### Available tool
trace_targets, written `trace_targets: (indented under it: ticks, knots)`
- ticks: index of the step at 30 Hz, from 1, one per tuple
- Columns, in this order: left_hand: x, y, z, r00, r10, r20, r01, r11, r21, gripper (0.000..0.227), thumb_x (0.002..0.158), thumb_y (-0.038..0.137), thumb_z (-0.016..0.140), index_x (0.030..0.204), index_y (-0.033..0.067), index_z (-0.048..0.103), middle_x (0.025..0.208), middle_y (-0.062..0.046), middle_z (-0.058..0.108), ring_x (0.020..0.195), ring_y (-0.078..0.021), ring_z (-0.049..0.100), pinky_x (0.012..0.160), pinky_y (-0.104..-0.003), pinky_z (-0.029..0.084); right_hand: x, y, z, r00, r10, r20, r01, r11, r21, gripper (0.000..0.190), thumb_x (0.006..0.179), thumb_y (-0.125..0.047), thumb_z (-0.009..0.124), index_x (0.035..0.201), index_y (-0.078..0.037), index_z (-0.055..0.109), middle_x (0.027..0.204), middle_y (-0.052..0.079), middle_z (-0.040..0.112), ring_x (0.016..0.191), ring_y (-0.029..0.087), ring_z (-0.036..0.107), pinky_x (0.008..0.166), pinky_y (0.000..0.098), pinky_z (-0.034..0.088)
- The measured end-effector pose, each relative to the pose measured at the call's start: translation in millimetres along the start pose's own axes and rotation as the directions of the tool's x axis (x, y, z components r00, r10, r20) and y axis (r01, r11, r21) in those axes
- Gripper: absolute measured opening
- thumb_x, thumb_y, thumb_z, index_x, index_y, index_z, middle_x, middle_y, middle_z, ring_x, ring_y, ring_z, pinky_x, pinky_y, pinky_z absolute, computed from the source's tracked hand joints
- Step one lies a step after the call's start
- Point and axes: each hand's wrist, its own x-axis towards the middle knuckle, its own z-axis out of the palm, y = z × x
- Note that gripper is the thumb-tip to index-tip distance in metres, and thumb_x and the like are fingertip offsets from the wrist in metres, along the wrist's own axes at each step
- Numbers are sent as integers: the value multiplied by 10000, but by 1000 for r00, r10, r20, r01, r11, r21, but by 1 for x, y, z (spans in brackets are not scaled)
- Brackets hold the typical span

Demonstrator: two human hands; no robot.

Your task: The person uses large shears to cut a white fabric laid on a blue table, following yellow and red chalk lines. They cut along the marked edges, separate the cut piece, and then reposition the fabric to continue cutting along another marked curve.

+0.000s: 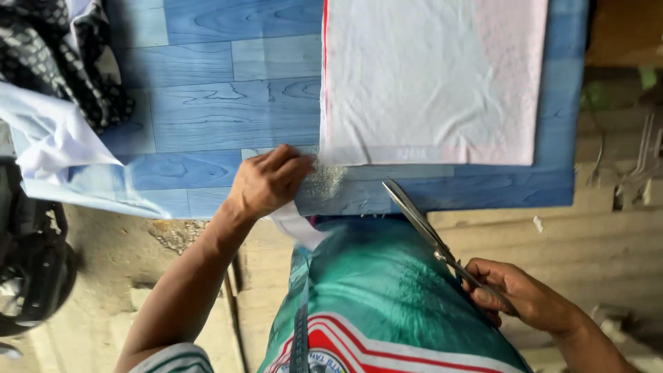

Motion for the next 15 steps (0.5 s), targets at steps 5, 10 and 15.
trace_targets:
  ticks: [5,10,15]
  knots:
    - [19,-13,-3,984,141,107,-116,970,-214,49,1008,130,710,1044,118,678,958,-21,611,663,-181,608,442,-294,420,21,12,66,996,-41,-81,52,989,137,395,864,-377,713,996,-6,681,691,25,538,552,130,489,481,278,380]
    - [35,-27,-8,952,274,136,-208,906,-368,93,1019,116,695,1089,79,647,945,-50,596,663,-198,623,482,-307,479,60,8,128,978,-134,-159,174,946,274,362,879,-354,707,989,-12,658,693,42,542,559,141,497,507,289,433]
    - [44,-44,-1,932,334,140,-263,890,-373,78,1012,168,668,1056,103,670,920,-48,591,654,-214,647,511,-319,530,94,7,170,935,-258,-244,323,902,285,327,924,-330,632,968,-6,627,675,69,575,559,157,570,489,308,516]
